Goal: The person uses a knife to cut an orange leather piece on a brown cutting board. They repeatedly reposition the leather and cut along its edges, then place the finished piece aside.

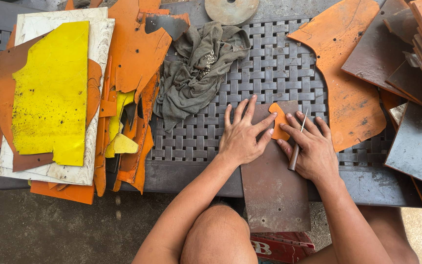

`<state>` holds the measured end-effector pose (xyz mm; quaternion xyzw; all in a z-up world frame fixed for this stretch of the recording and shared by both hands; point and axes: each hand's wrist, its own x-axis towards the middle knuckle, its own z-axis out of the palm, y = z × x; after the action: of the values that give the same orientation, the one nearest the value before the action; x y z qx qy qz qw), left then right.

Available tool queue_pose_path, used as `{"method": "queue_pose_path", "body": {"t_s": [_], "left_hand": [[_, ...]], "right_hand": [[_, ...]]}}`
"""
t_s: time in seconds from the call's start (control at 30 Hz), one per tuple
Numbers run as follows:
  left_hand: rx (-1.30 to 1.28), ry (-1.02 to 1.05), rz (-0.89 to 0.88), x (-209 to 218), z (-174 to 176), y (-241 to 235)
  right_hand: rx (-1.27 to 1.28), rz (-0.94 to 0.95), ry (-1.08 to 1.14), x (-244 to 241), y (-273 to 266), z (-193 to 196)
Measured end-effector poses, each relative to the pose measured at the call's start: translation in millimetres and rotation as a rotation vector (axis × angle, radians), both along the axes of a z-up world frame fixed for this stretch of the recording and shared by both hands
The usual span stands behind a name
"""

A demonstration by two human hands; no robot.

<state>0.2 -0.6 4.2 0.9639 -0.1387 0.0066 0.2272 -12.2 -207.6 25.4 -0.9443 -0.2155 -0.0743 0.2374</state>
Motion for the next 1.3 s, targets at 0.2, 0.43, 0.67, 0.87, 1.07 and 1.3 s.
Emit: {"method": "queue_pose_path", "body": {"t_s": [0.2, 0.43, 0.67, 0.87, 1.07, 1.3], "left_hand": [[0.02, -0.006, -0.016, 0, -1, 2], [0.006, -0.01, -0.017, 0, -3, 2], [0.012, -0.005, -0.015, 1, -7, 1], [0.001, -0.009, -0.013, 1, 5, 0], [0.137, -0.01, -0.063, 1, 26, -10], [0.46, 0.055, -0.204, 11, 41, -39]], "right_hand": [[-0.005, -0.001, 0.01, 0, 0, -1], [-0.014, -0.005, 0.018, 0, -1, -2], [-0.008, -0.005, 0.023, 0, -1, -2], [-0.005, -0.005, 0.012, 0, 0, -1], [-0.026, -0.004, 0.0, 0, 1, 1], [-0.007, 0.021, -0.038, 4, -5, -10]]}}
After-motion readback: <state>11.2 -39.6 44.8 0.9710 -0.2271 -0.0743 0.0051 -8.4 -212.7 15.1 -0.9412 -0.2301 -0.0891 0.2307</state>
